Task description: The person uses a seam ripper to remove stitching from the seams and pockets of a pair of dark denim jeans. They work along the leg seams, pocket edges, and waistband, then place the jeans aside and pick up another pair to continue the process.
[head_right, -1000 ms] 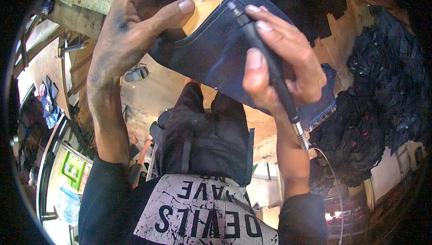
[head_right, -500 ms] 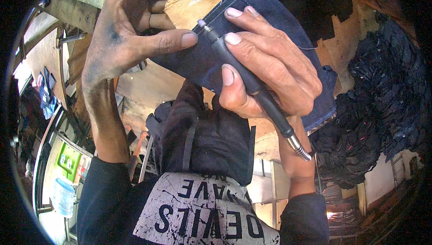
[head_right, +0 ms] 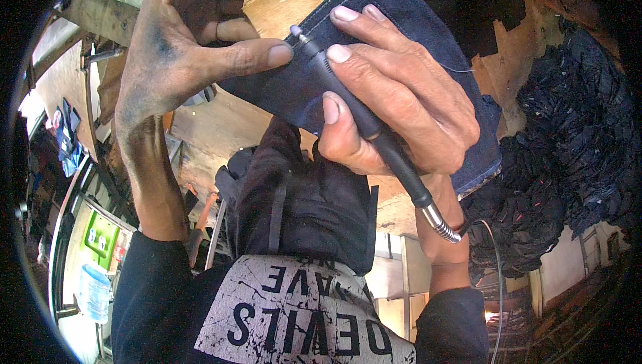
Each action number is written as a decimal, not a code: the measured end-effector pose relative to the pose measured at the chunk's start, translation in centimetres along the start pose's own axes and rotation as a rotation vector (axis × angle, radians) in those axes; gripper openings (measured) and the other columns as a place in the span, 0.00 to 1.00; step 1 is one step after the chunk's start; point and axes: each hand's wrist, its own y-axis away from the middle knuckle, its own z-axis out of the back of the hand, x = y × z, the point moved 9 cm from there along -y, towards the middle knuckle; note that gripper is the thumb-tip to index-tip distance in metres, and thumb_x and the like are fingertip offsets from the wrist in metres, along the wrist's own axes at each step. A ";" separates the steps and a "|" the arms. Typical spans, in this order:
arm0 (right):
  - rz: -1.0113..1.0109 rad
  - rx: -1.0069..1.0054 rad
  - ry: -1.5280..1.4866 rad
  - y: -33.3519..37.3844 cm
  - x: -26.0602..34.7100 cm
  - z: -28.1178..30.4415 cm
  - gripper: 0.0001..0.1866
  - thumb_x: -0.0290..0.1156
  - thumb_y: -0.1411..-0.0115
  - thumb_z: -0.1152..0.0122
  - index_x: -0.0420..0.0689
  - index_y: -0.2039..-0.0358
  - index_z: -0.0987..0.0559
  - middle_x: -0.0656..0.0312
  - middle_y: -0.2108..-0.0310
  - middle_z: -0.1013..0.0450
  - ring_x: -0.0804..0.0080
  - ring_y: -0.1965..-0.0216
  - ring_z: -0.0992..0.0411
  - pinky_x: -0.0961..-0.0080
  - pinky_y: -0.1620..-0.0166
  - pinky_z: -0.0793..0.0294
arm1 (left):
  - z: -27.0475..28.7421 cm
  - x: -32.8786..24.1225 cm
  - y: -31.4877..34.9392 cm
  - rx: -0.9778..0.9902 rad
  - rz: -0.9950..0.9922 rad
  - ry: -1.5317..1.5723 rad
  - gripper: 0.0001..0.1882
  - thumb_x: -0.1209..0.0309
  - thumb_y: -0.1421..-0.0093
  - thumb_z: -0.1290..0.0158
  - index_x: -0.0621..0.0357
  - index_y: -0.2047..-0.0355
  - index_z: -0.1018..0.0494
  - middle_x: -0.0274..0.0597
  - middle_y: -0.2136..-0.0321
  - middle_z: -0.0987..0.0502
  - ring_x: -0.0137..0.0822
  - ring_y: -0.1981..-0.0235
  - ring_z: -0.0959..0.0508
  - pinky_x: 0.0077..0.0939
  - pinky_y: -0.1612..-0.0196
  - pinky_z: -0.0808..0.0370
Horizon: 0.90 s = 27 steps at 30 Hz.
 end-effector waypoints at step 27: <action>-0.010 0.044 0.022 0.1 -0.3 0.0 0.15 0.29 0.33 0.38 0.35 0.49 0.20 0.32 0.52 0.18 0.39 0.45 0.18 0.42 0.39 0.20 | -0.4 -0.7 0.1 -0.009 -0.045 -0.119 0.34 0.84 0.43 0.29 0.72 0.36 0.26 0.59 0.45 0.18 0.38 0.48 0.15 0.31 0.43 0.14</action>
